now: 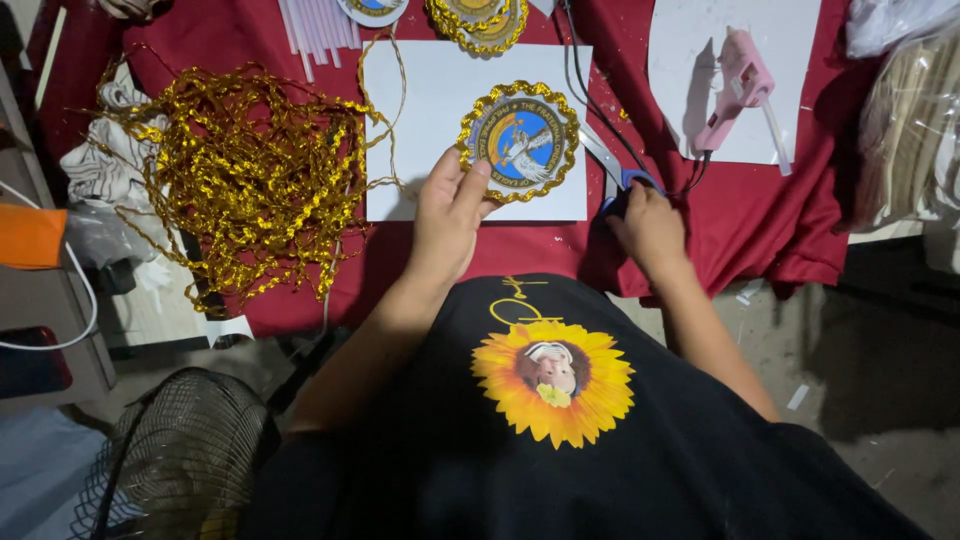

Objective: Cutting and glueing gold decorative trim around a circular printed medallion to create an ornament.

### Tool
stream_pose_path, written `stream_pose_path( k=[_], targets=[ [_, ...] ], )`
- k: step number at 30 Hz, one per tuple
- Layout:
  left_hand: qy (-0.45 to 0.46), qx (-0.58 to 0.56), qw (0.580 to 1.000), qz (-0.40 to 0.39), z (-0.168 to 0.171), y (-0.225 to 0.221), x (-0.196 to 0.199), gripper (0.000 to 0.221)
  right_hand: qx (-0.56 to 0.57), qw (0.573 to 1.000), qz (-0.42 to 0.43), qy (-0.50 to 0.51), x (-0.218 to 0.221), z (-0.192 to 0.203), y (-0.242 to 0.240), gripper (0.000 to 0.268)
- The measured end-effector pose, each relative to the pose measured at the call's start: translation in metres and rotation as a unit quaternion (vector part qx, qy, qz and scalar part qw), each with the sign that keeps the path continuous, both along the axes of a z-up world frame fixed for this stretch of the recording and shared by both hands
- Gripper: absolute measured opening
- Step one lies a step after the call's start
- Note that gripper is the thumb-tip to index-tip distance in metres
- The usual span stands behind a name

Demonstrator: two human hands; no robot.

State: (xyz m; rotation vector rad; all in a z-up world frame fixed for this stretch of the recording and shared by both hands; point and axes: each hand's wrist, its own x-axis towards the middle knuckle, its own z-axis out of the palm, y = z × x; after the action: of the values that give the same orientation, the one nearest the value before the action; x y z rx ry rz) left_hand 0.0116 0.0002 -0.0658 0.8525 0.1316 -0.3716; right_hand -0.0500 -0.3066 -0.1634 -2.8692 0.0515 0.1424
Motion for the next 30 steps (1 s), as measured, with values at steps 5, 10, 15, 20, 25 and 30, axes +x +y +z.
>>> stream_pose_path(
  k=[5, 10, 15, 20, 25, 30],
  targets=[
    [-0.014, 0.019, 1.0, 0.011, -0.004, -0.003, 0.0, 0.017, 0.203, 0.978, -0.051, -0.01, 0.037, 0.06, 0.025, 0.024],
    [-0.015, 0.019, 0.999, 0.032, -0.003, -0.004, 0.001, 0.018, 0.585, 0.806, -0.088, -0.01, 0.071, 0.106, 0.071, 0.016],
    [-0.021, 0.134, 0.99, 0.043, -0.029, -0.003, -0.002, 0.022, 0.614, 0.784, -0.085, 0.041, 0.087, 0.093, 0.094, 0.012],
    [-0.055, 0.165, 0.98, 0.092, -0.045, 0.018, 0.021, 0.028, 0.552, 0.83, -0.056, 0.051, 0.104, 0.076, 0.091, 0.013],
    [-0.045, 0.284, 0.947, 0.146, -0.096, 0.052, 0.032, 0.015, 0.485, 0.87, -0.07, 0.063, 0.146, 0.034, 0.069, 0.017],
    [-0.023, 0.32, 0.937, 0.138, -0.125, 0.049, 0.024, 0.015, 0.517, 0.849, -0.107, 0.004, 0.231, -0.012, 0.065, 0.024]
  ],
)
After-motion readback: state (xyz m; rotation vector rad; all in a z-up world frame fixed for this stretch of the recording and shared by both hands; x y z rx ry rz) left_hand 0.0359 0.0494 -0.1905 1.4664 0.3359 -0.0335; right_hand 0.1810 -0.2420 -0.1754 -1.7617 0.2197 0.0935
